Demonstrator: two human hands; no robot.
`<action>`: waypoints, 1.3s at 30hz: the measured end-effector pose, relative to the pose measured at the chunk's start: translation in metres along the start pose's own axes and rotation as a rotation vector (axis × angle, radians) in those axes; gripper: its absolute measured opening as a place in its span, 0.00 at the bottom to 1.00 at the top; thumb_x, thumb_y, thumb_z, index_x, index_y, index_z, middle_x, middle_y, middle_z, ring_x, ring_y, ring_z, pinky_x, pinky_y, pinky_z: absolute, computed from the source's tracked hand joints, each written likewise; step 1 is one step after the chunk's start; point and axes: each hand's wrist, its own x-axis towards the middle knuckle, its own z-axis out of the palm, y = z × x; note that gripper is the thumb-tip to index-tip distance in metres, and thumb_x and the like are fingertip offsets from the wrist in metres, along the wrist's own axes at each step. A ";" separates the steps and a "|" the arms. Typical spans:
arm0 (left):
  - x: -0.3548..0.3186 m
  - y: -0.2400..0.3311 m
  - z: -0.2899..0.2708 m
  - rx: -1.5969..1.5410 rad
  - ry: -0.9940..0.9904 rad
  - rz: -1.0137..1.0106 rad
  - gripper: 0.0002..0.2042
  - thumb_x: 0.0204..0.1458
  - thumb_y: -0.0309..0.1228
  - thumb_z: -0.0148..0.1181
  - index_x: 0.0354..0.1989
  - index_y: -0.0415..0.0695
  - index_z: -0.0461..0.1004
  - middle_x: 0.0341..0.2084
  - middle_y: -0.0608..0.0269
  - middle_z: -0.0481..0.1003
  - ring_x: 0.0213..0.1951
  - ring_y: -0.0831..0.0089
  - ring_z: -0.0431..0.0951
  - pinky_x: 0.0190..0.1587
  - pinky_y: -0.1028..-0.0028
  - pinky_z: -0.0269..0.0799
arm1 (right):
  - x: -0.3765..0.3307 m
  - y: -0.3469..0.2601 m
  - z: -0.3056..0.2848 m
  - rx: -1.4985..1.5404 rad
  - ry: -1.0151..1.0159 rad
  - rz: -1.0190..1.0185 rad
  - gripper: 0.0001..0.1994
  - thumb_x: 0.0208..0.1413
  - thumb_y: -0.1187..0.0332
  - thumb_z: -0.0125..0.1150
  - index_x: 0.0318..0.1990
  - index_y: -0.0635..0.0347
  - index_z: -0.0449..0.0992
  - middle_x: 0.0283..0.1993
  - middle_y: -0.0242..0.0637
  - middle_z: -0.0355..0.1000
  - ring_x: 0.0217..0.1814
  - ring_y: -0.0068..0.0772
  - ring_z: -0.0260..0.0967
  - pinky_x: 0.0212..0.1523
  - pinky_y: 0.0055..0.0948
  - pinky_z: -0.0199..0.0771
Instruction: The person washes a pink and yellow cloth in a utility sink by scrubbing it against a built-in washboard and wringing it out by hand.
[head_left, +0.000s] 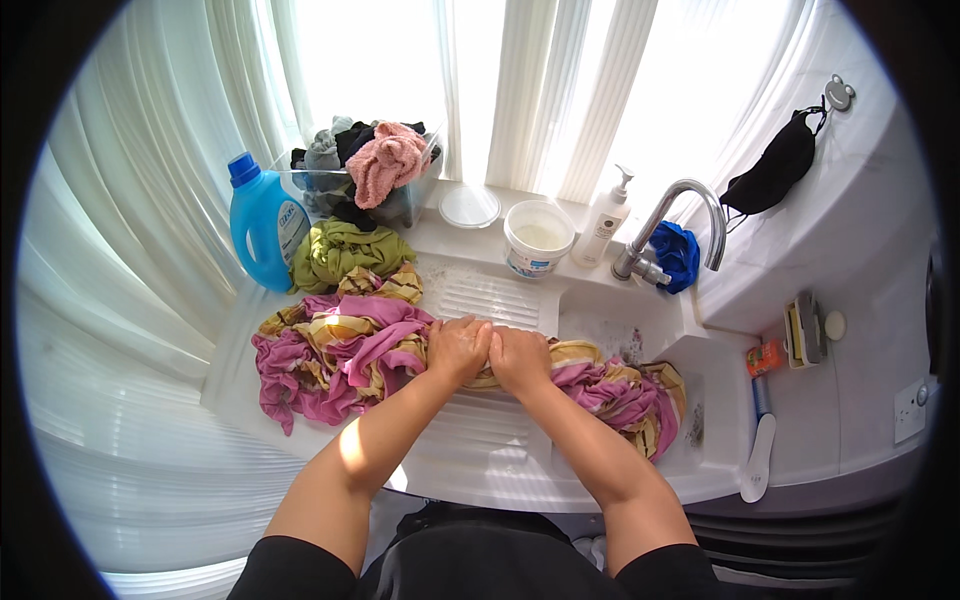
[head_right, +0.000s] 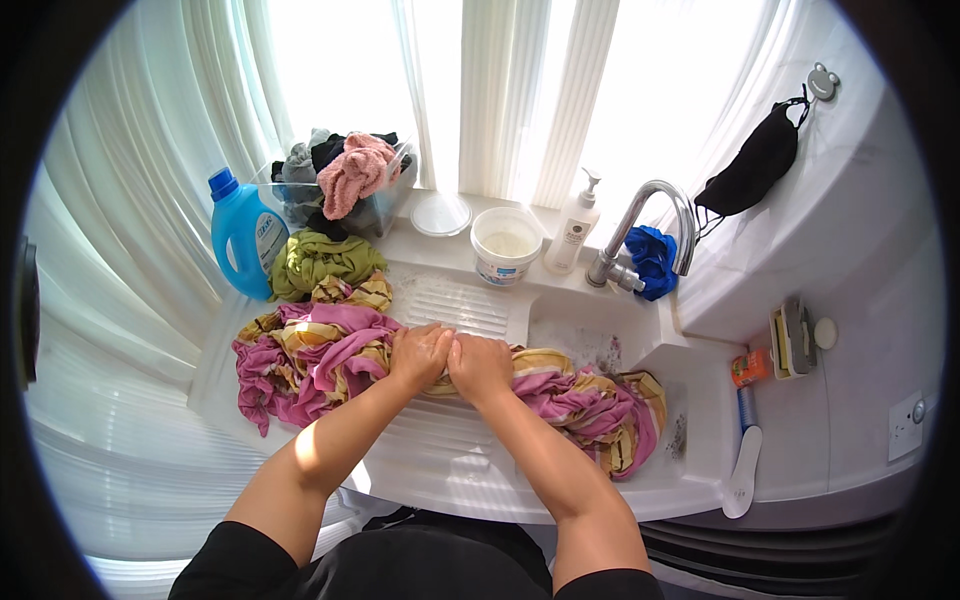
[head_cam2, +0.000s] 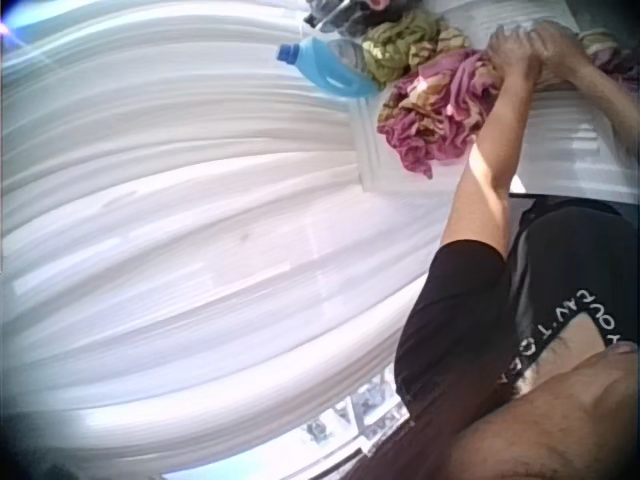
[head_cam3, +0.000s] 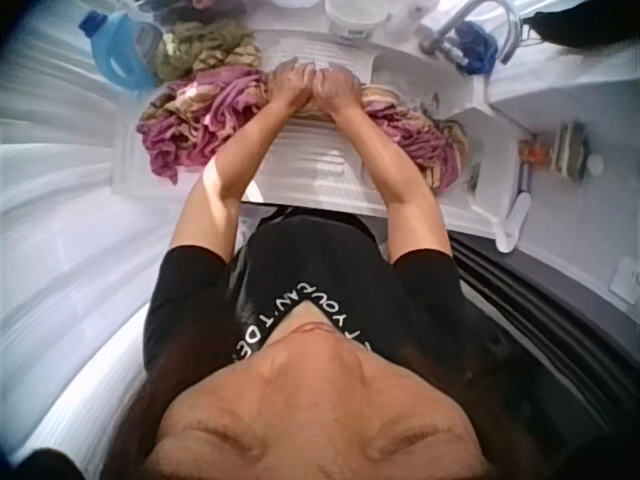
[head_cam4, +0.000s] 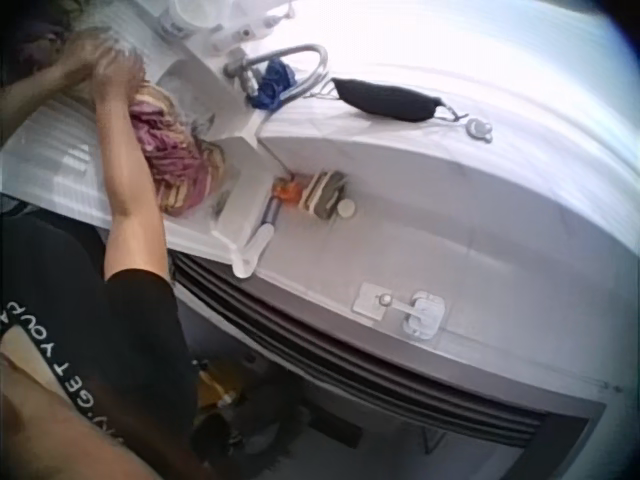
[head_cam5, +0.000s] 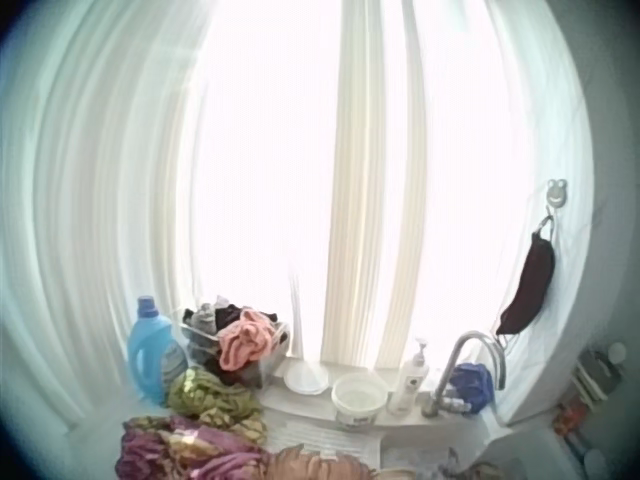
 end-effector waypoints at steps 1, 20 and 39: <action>-0.016 0.012 -0.031 -0.122 -0.310 -0.058 0.14 0.59 0.40 0.51 0.39 0.46 0.81 0.33 0.56 0.78 0.39 0.53 0.75 0.47 0.57 0.64 | -0.017 -0.013 -0.022 0.056 -0.247 0.022 0.13 0.54 0.59 0.54 0.38 0.59 0.78 0.40 0.45 0.74 0.45 0.48 0.69 0.44 0.52 0.65; -0.070 0.013 -0.042 0.199 -0.288 0.215 0.18 0.52 0.42 0.57 0.45 0.43 0.77 0.40 0.54 0.77 0.50 0.47 0.73 0.57 0.30 0.51 | -0.068 -0.034 -0.054 0.187 -0.185 -0.141 0.25 0.47 0.58 0.63 0.52 0.58 0.72 0.49 0.43 0.72 0.55 0.46 0.67 0.56 0.49 0.61; -0.093 0.037 -0.066 -0.064 -0.109 0.297 0.20 0.49 0.46 0.65 0.46 0.47 0.78 0.40 0.65 0.77 0.42 0.62 0.73 0.53 0.52 0.56 | -0.113 -0.025 -0.060 0.075 0.079 -0.317 0.25 0.41 0.54 0.66 0.47 0.53 0.75 0.52 0.36 0.69 0.56 0.37 0.66 0.59 0.45 0.54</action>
